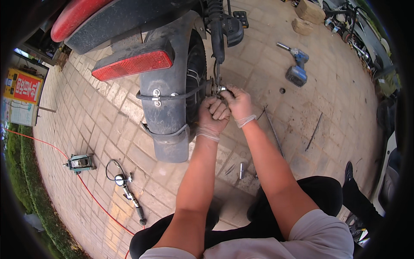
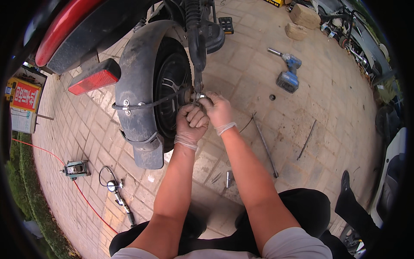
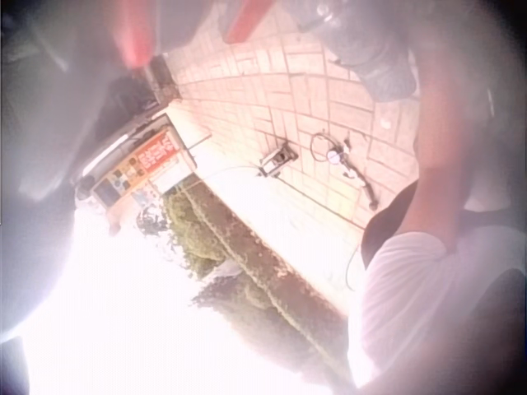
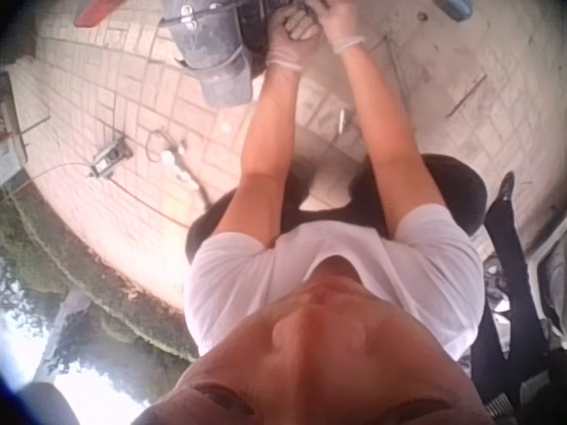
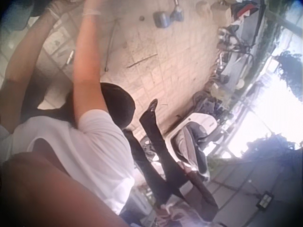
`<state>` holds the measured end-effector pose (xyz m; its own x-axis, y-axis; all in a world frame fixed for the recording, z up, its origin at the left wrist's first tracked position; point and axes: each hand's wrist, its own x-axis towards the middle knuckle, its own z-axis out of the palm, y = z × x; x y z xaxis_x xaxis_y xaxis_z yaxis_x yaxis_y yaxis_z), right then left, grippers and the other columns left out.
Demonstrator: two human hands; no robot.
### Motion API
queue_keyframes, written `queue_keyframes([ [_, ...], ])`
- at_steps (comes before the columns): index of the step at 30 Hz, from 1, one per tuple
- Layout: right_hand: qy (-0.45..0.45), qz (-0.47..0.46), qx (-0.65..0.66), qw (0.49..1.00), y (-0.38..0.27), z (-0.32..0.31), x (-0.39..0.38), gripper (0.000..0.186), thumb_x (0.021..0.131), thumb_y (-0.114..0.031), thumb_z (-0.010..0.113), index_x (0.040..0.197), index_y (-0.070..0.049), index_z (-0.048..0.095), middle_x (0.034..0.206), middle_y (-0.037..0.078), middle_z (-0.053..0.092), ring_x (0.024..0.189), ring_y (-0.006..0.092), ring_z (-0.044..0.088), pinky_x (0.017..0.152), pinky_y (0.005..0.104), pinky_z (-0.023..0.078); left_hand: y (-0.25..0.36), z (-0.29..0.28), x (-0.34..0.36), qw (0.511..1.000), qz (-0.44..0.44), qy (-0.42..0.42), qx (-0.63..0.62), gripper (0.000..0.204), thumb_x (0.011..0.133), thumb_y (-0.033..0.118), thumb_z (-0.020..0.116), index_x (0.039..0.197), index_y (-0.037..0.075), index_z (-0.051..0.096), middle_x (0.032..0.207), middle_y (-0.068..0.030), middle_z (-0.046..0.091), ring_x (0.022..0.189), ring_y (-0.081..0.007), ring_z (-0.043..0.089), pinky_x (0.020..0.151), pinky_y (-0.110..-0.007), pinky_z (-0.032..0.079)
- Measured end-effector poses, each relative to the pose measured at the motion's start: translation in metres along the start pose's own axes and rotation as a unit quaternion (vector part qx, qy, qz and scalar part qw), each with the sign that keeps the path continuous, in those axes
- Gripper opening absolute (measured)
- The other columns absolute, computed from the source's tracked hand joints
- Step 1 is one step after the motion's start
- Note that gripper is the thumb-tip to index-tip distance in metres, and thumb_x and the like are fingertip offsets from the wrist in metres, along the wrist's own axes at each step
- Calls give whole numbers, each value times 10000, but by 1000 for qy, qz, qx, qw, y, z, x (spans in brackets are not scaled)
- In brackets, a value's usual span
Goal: The person works on the rear wheel of a motorcycle, adjusting the brake assembly and tightening bolts. They use a tire pressure gauge to check the tire, then use a cordless impact wrench to secure the axle nut and other fasteners.
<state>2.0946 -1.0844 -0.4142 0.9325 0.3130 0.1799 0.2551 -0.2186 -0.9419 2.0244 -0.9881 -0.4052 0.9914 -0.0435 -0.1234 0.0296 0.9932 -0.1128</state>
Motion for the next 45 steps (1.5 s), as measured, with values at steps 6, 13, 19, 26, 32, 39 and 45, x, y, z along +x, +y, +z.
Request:
queue_keyframes([
  [6,49,-71,-37,996,1,6,-3,254,831,-149,682,1036,1,671,939,198,656,831,349,641,737,378,509,4,-8,0,1000,-2,8,28,355,883,143,453,534,144,389,467,42,362,381,-113,348,424,-270,287],
  [13,71,-129,-77,986,6,12,-6,237,861,-133,645,1061,-7,657,968,196,653,859,350,636,748,386,505,-18,-4,-37,971,-10,200,132,156,919,203,461,901,98,575,509,31,362,420,-112,325,434,-271,245],
  [19,38,-81,-21,996,24,14,-7,266,945,-138,579,1136,44,616,1030,149,666,908,215,632,805,322,492,-20,-63,-115,819,261,506,63,267,917,296,523,1021,73,624,773,-33,574,648,-169,536,592,-321,415],
  [26,-38,-105,-8,994,58,-5,-3,317,970,-134,529,1222,58,547,1150,114,627,988,173,587,861,298,466,68,-79,-124,836,296,349,303,525,914,315,609,1300,-29,514,1277,-138,569,1199,-218,500,1008,-304,370],
  [32,-52,-17,182,982,91,-28,-3,388,950,-187,546,1271,25,494,1237,130,566,1071,200,557,924,342,445,101,-48,-98,906,213,191,313,895,860,410,687,1454,-84,234,1468,-198,367,1318,-261,405,1101,-312,282],
  [39,-96,99,344,929,156,-72,-2,499,935,-263,560,1337,-6,416,1322,146,492,1160,215,508,989,384,413,116,-43,-73,885,224,206,352,897,826,278,754,1450,-86,222,1385,-204,441,1246,-249,466,1049,-327,361],
  [45,-137,166,416,884,216,-125,7,601,922,-329,572,1394,-32,349,1396,161,429,1237,228,467,1045,420,386,114,-50,-61,909,256,172,281,925,788,263,792,1426,-112,237,1294,-199,520,1130,-242,554,964,-328,440],
])
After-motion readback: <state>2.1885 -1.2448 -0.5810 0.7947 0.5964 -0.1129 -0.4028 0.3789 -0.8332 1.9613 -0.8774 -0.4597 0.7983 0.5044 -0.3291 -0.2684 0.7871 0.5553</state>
